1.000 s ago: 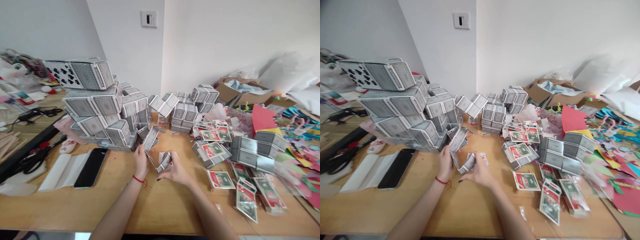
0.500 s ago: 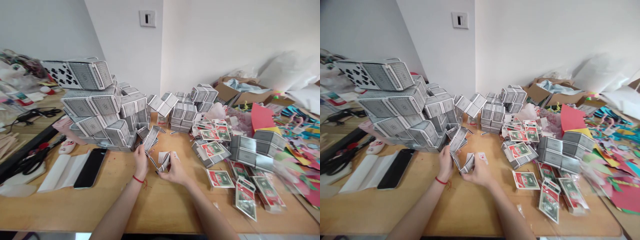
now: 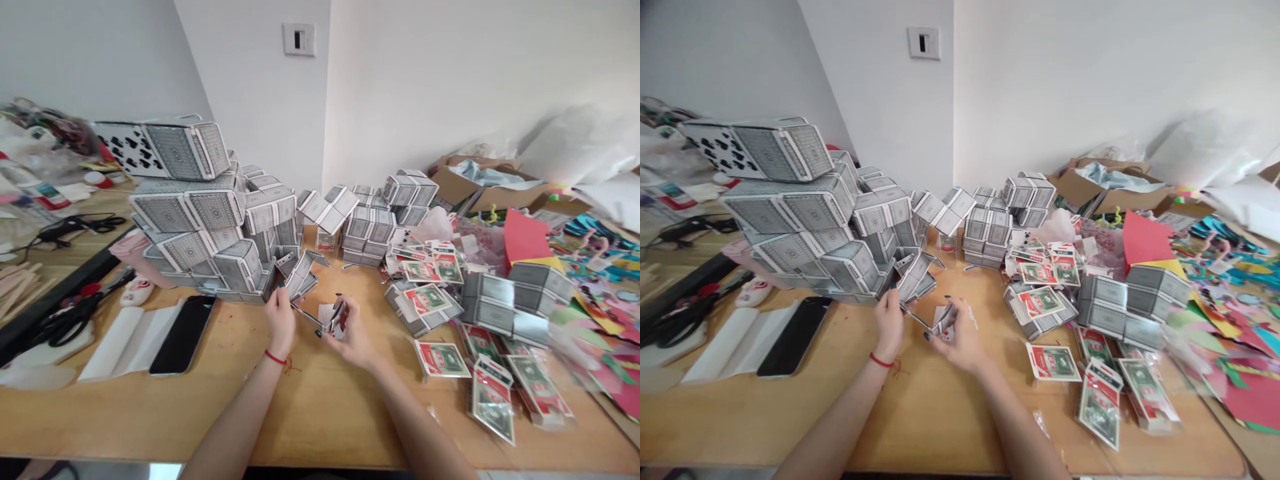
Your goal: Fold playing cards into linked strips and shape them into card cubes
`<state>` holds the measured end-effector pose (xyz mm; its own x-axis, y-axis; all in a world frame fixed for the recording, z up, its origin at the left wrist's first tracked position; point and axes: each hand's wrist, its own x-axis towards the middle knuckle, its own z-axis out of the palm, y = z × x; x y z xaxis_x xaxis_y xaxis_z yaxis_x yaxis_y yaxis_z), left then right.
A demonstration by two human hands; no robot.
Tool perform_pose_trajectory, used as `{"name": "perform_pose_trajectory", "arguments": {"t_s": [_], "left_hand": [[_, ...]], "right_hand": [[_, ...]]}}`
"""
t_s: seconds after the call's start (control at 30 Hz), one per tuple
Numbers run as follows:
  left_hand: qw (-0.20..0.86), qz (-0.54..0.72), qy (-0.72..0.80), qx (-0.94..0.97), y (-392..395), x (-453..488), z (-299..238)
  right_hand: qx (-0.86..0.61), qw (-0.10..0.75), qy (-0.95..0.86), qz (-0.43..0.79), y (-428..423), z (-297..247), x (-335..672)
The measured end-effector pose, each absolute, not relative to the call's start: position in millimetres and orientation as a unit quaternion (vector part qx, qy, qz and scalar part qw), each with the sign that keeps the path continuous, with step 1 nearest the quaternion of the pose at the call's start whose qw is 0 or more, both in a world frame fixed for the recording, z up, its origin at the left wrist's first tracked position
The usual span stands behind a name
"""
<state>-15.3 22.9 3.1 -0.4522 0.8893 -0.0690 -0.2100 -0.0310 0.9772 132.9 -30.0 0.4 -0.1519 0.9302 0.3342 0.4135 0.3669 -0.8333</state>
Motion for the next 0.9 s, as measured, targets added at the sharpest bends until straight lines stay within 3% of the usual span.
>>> {"name": "perform_pose_trajectory", "arguments": {"t_s": [0.17,0.9], "left_hand": [[0.415,0.660,0.545,0.308,23,-17,3],[0.397,0.652,0.548,0.341,20,-15,1]], "right_hand": [[-0.466,0.398,-0.748,0.256,-28,-1,134],[-0.471,0.400,-0.768,0.168,-31,-9,125]]}}
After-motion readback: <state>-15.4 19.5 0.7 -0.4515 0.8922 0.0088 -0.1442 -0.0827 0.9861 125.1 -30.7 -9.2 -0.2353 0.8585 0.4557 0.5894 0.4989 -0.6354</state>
